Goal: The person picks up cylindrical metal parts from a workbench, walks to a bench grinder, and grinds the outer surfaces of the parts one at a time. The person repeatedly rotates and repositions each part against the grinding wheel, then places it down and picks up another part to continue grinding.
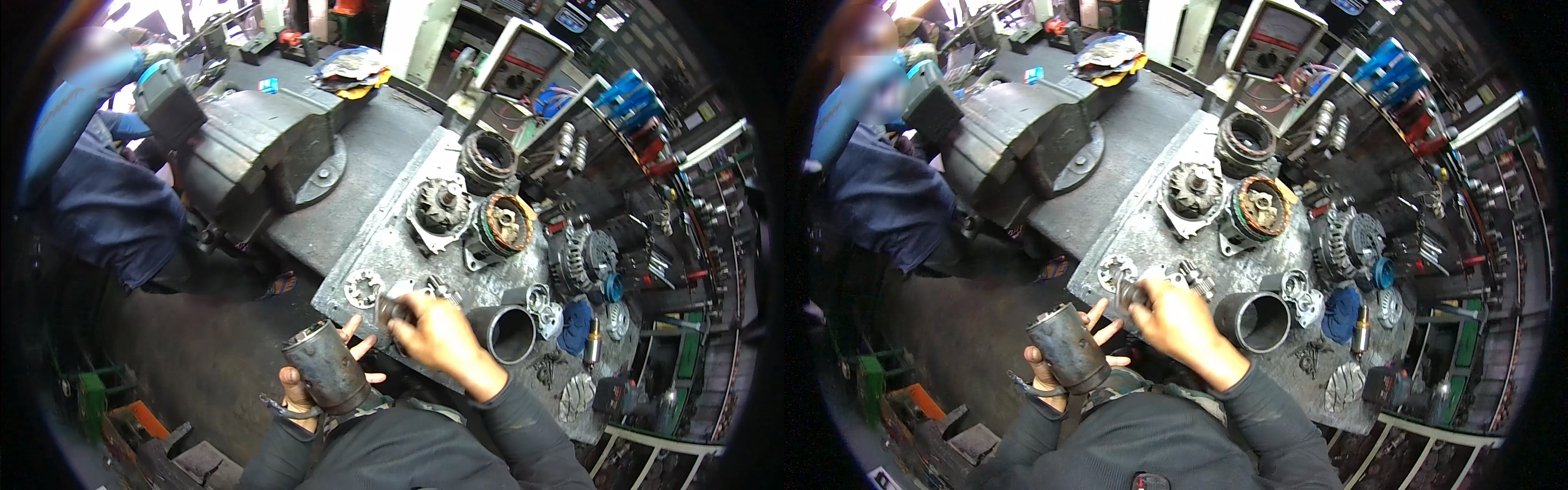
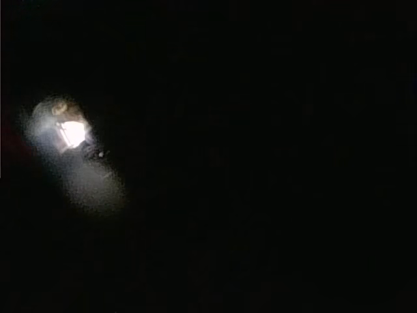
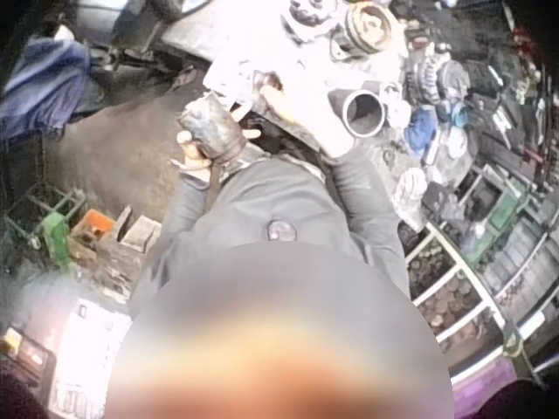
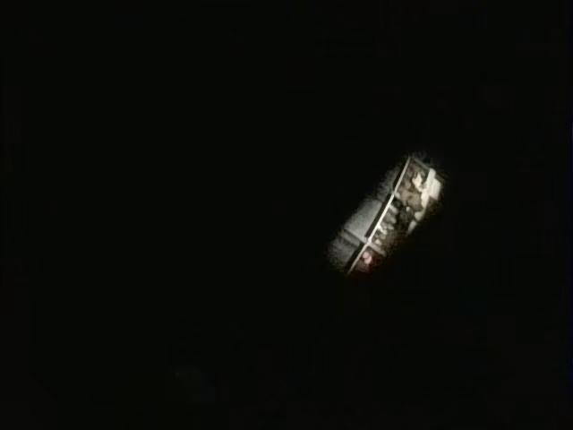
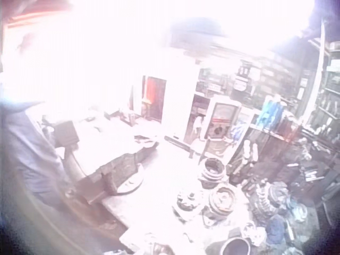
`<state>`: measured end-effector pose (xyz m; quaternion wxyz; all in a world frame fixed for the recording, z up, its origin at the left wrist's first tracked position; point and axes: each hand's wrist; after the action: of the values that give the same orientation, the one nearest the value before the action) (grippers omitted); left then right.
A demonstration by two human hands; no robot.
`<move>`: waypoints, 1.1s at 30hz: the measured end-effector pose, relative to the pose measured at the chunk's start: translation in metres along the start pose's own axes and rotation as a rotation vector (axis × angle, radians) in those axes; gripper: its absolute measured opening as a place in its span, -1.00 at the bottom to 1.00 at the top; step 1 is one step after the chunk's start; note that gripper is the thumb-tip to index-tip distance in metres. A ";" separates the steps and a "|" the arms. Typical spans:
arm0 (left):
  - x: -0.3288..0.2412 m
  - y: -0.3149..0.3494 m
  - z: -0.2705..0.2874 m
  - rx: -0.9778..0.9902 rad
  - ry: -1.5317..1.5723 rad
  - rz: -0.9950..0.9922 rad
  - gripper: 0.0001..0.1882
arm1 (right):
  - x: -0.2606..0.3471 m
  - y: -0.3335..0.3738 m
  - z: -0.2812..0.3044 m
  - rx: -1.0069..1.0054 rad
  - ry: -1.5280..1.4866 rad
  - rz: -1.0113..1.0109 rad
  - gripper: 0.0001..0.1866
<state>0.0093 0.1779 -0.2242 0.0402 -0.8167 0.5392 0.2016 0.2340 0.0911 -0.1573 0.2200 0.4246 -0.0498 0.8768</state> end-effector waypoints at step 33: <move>0.015 -0.012 0.033 0.032 0.004 0.202 0.12 | -0.064 0.013 -0.012 0.193 0.613 0.250 0.17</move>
<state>0.0158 0.1794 -0.2618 0.0315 -0.7578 0.6220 0.1944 0.2540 0.0605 -0.2130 0.0744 0.1511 0.0502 0.9844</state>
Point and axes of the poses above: each hand's wrist, its own y-axis away from the middle knuckle, its own z-axis out of the back of the hand, x = y × z, and after that the axes turned 11 degrees about -y, right-handed
